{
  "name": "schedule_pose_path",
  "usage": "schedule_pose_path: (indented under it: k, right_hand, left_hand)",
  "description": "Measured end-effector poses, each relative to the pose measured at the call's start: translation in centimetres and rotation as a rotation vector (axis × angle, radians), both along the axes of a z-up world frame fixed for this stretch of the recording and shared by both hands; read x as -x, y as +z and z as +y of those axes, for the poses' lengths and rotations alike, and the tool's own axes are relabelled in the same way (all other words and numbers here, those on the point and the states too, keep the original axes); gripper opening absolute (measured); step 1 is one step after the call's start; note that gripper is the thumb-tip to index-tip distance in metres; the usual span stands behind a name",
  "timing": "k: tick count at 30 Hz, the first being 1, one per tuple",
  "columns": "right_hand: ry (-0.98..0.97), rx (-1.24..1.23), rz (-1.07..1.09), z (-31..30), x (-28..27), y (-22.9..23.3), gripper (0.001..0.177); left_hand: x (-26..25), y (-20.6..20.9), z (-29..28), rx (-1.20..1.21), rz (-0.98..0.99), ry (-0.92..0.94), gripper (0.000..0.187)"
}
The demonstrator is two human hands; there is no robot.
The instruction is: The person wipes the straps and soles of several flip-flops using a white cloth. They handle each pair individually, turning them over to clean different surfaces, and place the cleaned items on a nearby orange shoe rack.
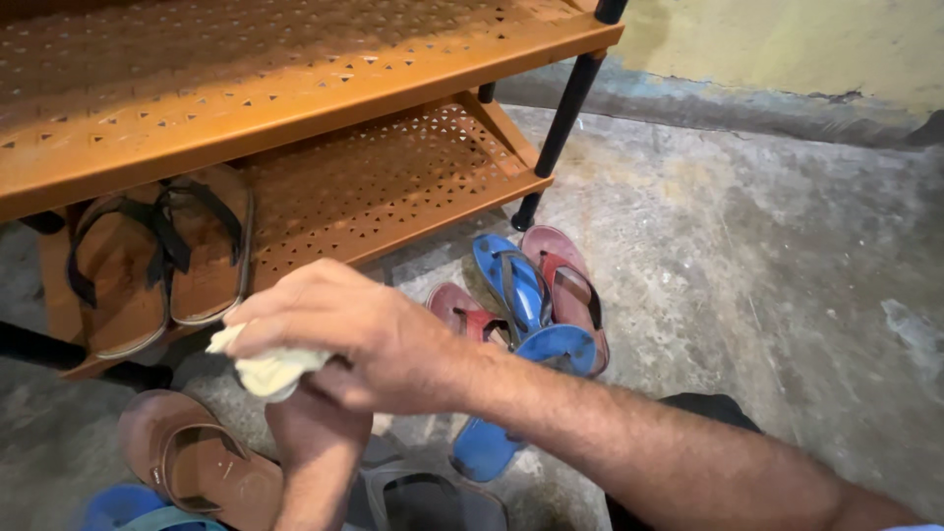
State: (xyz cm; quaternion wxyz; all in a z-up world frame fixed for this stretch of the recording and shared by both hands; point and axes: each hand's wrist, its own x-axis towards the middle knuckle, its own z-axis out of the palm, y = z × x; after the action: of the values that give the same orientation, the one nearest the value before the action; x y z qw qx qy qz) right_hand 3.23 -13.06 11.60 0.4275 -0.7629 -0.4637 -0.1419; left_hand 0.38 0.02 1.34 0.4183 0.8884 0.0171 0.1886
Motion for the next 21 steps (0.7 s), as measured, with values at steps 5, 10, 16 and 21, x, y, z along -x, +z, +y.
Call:
schedule_pose_path:
  k: [5, 10, 16, 21]
  right_hand:
    - [-0.103, 0.018, 0.083, -1.9, -2.2, -1.3, 0.046]
    - [-0.363, 0.153, 0.214, -4.2, -6.1, -4.7, 0.039]
    - [-0.466, -0.039, 0.505, -4.3, -7.8, -6.9, 0.026]
    - [-0.653, -0.122, 0.606, -3.8, -8.8, -7.8, 0.022]
  left_hand:
    - [0.2, 1.3, -1.2, 0.853, 0.279, 0.046, 0.014]
    - [-0.1, 3.4, 0.5, 1.003, 0.314, 0.132, 0.016]
    - [0.0, 5.6, 3.5, 1.279, 0.331, 0.151, 0.021]
    - [-0.1, 5.4, 4.5, 1.506, 0.327, 0.184, 0.026]
